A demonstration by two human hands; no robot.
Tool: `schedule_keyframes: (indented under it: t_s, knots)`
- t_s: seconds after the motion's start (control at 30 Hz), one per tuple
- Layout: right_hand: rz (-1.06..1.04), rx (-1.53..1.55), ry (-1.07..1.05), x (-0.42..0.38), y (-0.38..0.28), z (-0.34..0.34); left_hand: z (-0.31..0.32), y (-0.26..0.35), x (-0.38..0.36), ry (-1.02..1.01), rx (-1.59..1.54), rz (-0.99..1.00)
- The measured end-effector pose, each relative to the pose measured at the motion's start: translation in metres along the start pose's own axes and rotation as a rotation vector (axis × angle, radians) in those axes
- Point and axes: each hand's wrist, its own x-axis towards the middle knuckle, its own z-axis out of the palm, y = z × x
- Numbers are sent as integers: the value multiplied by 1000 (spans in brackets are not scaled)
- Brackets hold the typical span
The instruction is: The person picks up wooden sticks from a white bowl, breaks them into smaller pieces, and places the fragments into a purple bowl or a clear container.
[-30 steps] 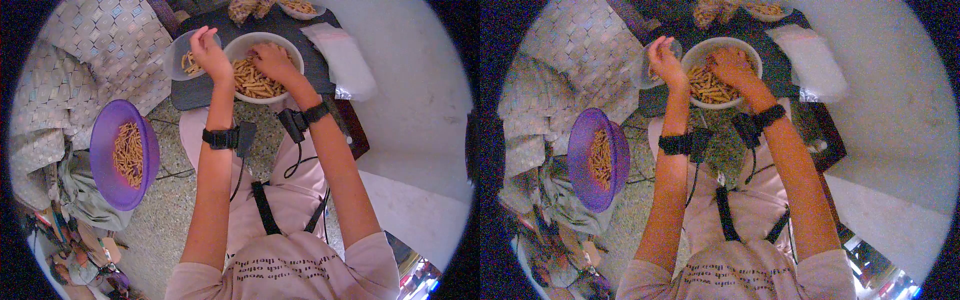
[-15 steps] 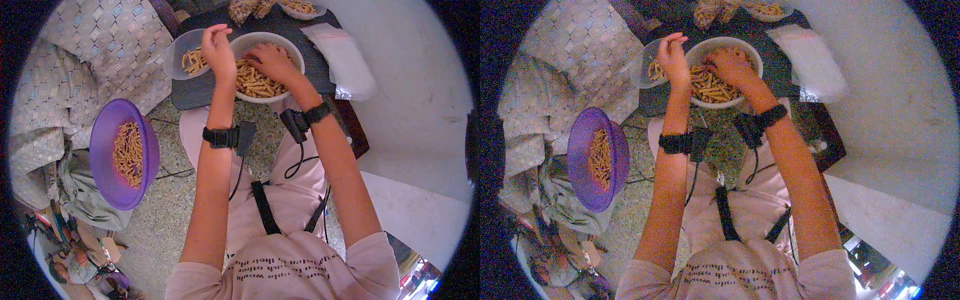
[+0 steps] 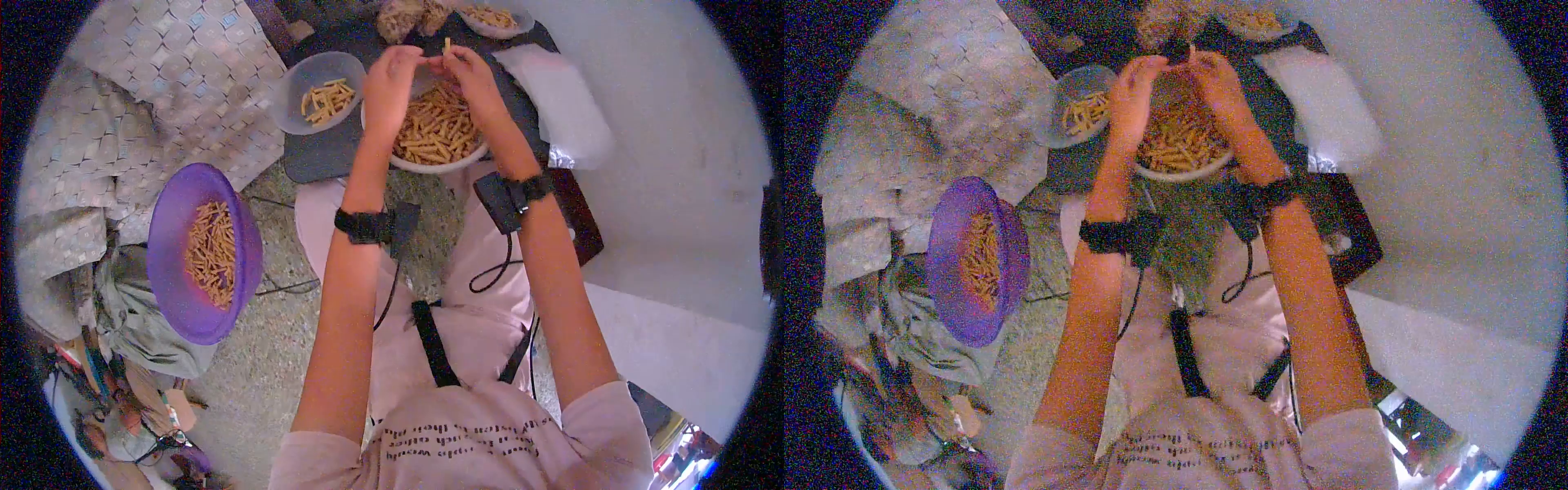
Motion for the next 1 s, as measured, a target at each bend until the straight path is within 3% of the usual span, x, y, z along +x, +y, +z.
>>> schedule_keyframes:
  t_s: [0.07,0.23,0.43,0.53,0.63,0.77,1.0]
  knots:
    - [86,109,-69,-10,-19,1,4,14,-6,-14,91,10]
    - [-61,55,-112,-9,-11,3,0,12,-2,-42,220,110]
    - [6,45,-111,-7,-7,5,0,10,-6,95,23,95]
    - [-118,-442,-153,-11,0,8,-7,7,-3,223,-288,-116]
    - [-293,-1198,-292,-26,0,23,-13,12,-4,318,-400,-142]
    - [-311,-1169,-343,-28,6,22,-13,16,-2,441,-441,-140]
    - [-347,-1097,-492,-31,0,22,-20,0,-1,386,-446,-48]
